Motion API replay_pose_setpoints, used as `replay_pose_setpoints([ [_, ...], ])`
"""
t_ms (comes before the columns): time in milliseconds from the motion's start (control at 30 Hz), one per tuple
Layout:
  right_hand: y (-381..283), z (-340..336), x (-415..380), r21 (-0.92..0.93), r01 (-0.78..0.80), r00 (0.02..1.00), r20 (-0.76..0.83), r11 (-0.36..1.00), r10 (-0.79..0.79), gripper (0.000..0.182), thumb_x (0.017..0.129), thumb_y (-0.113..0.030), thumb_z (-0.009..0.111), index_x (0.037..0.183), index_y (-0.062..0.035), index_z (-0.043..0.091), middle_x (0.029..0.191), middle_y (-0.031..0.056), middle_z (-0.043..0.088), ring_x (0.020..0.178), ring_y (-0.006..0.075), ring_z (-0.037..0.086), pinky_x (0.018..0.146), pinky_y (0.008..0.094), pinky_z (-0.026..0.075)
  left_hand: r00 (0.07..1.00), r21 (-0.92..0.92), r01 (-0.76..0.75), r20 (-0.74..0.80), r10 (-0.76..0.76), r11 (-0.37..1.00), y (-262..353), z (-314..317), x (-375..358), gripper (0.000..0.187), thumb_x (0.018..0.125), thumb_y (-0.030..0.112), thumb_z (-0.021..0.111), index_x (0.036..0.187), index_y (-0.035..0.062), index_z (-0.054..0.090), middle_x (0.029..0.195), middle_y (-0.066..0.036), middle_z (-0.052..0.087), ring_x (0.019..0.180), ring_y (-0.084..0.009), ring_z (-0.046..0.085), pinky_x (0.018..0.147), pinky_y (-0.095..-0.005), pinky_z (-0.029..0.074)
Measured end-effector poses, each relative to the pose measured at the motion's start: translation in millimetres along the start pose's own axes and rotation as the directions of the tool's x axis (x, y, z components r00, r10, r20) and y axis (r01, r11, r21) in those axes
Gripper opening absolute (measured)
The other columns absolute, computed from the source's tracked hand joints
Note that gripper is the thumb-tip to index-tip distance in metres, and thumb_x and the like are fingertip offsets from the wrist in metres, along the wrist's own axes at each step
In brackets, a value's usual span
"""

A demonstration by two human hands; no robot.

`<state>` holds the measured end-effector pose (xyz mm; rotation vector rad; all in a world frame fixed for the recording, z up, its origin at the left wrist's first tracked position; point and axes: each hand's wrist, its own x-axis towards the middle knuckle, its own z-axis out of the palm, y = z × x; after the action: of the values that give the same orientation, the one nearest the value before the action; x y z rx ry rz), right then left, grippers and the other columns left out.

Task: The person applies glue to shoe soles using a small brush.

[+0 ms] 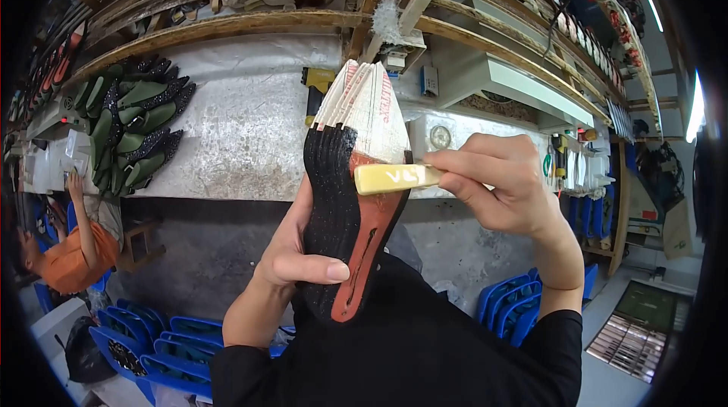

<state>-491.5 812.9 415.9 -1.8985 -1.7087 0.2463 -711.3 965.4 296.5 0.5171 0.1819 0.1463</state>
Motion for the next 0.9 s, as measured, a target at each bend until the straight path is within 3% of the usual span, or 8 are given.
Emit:
replay_pose_setpoints([
  [233, 1.4, -6.4, -0.2, -0.038, 0.026, 0.993, 0.120, 0.999, -0.021, 0.018, 0.085, -0.005, 0.076, 0.103, -0.0035, 0.079, 0.068, 0.0030, 0.061, 0.050, 0.0162, 0.046, 0.049, 0.0290, 0.035, 0.999, -0.038, -0.025, -0.047, 0.024, 0.999, -9.7, -2.9, 1.7, 0.120, 0.053, -0.001, 0.068, 0.165, 0.0139, 0.027, 0.153, -0.011, 0.054, 0.135, -0.0283, 0.056, 0.112, -0.0380, 0.043],
  [400, -0.3, -9.1, 1.3, -0.080, 0.097, 0.979, 0.189, 0.992, -0.080, 0.017, 0.085, -0.006, 0.076, 0.102, -0.0038, 0.079, 0.068, 0.0020, 0.061, 0.049, 0.0153, 0.045, 0.048, 0.0286, 0.034, 0.999, -0.140, -0.045, -0.012, 0.044, 0.989, -14.4, -11.1, 3.7, 0.108, 0.064, 0.002, 0.064, 0.165, 0.0145, 0.026, 0.153, -0.013, 0.054, 0.132, -0.0280, 0.058, 0.109, -0.0376, 0.046],
  [567, -7.2, -9.3, 7.5, -0.098, 0.150, 0.948, 0.297, 0.984, -0.115, 0.017, 0.085, -0.007, 0.077, 0.101, -0.0046, 0.079, 0.068, 0.0016, 0.059, 0.048, 0.0144, 0.044, 0.047, 0.0282, 0.034, 0.993, -0.193, -0.067, -0.106, 0.047, 0.979, -11.6, -0.8, 12.0, 0.093, 0.079, 0.005, 0.057, 0.165, 0.0152, 0.025, 0.152, -0.013, 0.054, 0.128, -0.0266, 0.061, 0.106, -0.0373, 0.049],
  [733, -12.6, -0.7, 7.4, -0.039, 0.159, 0.934, 0.331, 0.987, -0.137, 0.015, 0.087, -0.008, 0.076, 0.102, -0.0059, 0.080, 0.067, 0.0014, 0.059, 0.047, 0.0138, 0.045, 0.046, 0.0281, 0.033, 0.978, -0.038, -0.105, -0.187, 0.096, 0.994, -16.9, -6.9, 17.6, 0.081, 0.090, 0.020, 0.056, 0.164, 0.0143, 0.025, 0.148, -0.019, 0.056, 0.120, -0.0354, 0.065, 0.097, -0.0441, 0.056],
  [867, -11.3, 14.7, -3.9, 0.300, 0.077, 0.891, 0.407, 0.951, -0.200, 0.013, 0.090, -0.007, 0.075, 0.102, -0.0052, 0.079, 0.067, 0.0004, 0.060, 0.047, 0.0127, 0.045, 0.045, 0.0268, 0.035, 0.983, -0.066, -0.077, -0.173, 0.065, 0.995, -15.7, -16.7, 18.1, 0.078, 0.093, 0.022, 0.056, 0.164, 0.0148, 0.024, 0.148, -0.019, 0.056, 0.121, -0.0356, 0.064, 0.096, -0.0464, 0.057],
  [900, -14.9, 19.0, -9.5, 0.401, 0.063, 0.919, 0.333, 0.914, -0.210, 0.012, 0.093, -0.011, 0.073, 0.102, -0.0044, 0.079, 0.067, 0.0002, 0.061, 0.047, 0.0123, 0.045, 0.045, 0.0263, 0.035, 0.982, -0.069, -0.081, -0.175, 0.068, 0.994, -15.0, -17.1, 18.3, 0.078, 0.093, 0.022, 0.056, 0.164, 0.0148, 0.024, 0.148, -0.019, 0.056, 0.121, -0.0356, 0.064, 0.096, -0.0464, 0.057],
])
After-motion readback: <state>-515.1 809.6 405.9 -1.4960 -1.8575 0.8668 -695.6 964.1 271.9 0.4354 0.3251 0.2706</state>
